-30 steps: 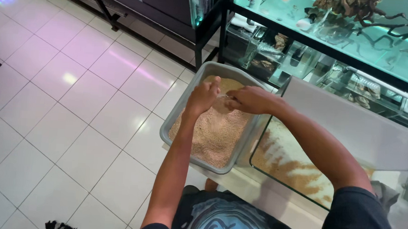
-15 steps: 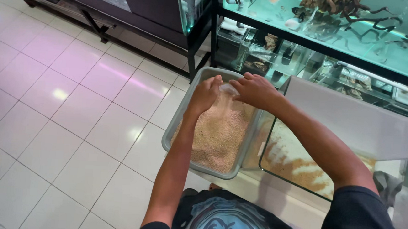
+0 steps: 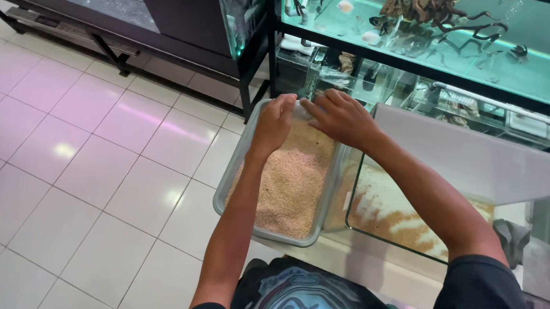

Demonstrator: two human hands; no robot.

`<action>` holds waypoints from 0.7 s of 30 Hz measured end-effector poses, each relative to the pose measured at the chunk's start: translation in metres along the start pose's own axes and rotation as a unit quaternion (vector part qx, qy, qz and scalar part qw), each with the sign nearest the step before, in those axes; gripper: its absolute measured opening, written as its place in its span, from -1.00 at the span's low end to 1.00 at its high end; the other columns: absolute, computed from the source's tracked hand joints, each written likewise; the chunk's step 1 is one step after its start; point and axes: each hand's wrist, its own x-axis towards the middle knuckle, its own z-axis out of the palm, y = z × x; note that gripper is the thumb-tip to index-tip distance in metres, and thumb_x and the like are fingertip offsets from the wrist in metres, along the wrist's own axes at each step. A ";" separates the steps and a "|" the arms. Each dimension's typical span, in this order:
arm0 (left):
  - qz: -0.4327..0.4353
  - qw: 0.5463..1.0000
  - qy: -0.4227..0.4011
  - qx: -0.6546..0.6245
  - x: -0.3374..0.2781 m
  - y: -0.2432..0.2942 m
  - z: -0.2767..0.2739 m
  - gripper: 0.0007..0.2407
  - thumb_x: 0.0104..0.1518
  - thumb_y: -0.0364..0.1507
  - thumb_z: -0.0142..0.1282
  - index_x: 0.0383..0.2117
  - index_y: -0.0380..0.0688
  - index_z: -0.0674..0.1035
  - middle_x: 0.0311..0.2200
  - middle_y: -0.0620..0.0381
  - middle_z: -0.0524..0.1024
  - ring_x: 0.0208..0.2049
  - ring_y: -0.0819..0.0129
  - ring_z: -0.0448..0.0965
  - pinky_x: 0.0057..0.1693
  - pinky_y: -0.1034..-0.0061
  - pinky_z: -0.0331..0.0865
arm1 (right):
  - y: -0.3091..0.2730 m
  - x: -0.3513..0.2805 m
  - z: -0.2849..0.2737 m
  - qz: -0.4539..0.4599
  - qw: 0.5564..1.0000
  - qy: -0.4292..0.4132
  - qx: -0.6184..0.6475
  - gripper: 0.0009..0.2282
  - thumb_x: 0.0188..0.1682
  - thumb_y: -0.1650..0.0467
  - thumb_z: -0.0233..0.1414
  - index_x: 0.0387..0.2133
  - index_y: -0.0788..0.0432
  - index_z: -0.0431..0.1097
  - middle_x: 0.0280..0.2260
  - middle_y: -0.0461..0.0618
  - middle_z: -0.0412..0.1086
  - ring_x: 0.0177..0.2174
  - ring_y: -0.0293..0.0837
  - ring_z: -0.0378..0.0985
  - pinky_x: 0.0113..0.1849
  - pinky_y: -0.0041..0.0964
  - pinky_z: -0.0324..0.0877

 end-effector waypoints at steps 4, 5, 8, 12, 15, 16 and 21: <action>0.021 0.999 -0.022 -0.019 0.009 0.009 0.014 -0.53 0.38 -0.07 -0.29 0.12 -0.11 0.54 -0.01 -0.30 0.53 0.11 -0.33 0.46 0.28 -0.11 0.23 | 0.000 -0.014 -0.027 0.105 0.992 -0.025 0.063 -0.58 0.15 0.12 -0.05 0.12 0.12 0.38 -0.38 0.01 0.33 -0.28 0.00 0.45 -0.21 -0.17 0.45; 0.026 0.999 -0.038 -0.026 0.011 0.016 0.019 -0.54 0.37 -0.08 -0.28 0.12 -0.09 0.54 -0.01 -0.28 0.53 0.12 -0.30 0.47 0.28 -0.08 0.24 | 0.001 -0.021 -0.033 0.157 0.980 -0.054 0.111 -0.60 0.16 0.14 -0.07 0.10 0.13 0.38 -0.37 0.04 0.37 -0.28 0.05 0.49 -0.23 -0.10 0.46; 0.033 0.996 -0.076 -0.036 0.013 0.039 0.037 -0.55 0.36 -0.06 -0.28 0.11 -0.04 0.54 -0.10 -0.23 0.57 0.08 -0.27 0.50 0.25 -0.09 0.28 | 0.007 -0.041 -0.060 0.260 0.938 -0.128 0.190 -0.64 0.17 0.16 -0.14 0.06 0.11 0.36 -0.33 0.09 0.42 -0.26 0.16 0.54 -0.24 0.07 0.47; 0.028 0.990 -0.134 -0.017 0.011 0.062 0.066 -0.50 0.33 0.02 -0.31 0.11 0.00 0.55 -0.27 -0.14 0.64 -0.07 -0.22 0.62 0.15 -0.12 0.37 | 0.015 -0.069 -0.094 0.395 0.848 -0.236 0.262 -0.68 0.18 0.11 -0.24 -0.02 -0.03 0.32 -0.28 0.21 0.45 -0.20 0.36 0.50 -0.21 0.32 0.39; 0.041 0.985 -0.164 -0.022 0.015 0.070 0.090 -0.55 0.35 -0.03 -0.27 0.11 0.02 0.56 -0.11 -0.17 0.63 0.04 -0.22 0.56 0.21 -0.05 0.34 | 0.023 -0.080 -0.129 0.448 0.807 -0.255 0.289 -0.68 0.18 0.14 -0.25 -0.04 0.00 0.33 -0.32 0.31 0.45 -0.18 0.44 0.48 -0.19 0.38 0.35; 0.041 0.985 -0.169 -0.023 0.015 0.069 0.099 -0.55 0.35 -0.03 -0.27 0.11 0.02 0.56 -0.11 -0.17 0.63 0.04 -0.22 0.56 0.21 -0.05 0.34 | 0.023 -0.090 -0.133 0.452 0.805 -0.256 0.288 -0.68 0.18 0.14 -0.25 -0.04 0.00 0.33 -0.32 0.31 0.45 -0.18 0.44 0.48 -0.19 0.38 0.35; 0.062 0.983 -0.172 0.007 0.011 0.070 0.140 -0.63 0.32 -0.12 -0.12 0.05 -0.03 0.58 -0.11 -0.15 0.61 0.03 -0.16 0.57 0.21 -0.03 0.35 | 0.029 -0.143 -0.136 0.496 0.778 -0.270 0.276 -0.62 0.22 0.10 -0.29 -0.03 0.04 0.36 -0.28 0.32 0.49 -0.20 0.47 0.50 -0.20 0.37 0.36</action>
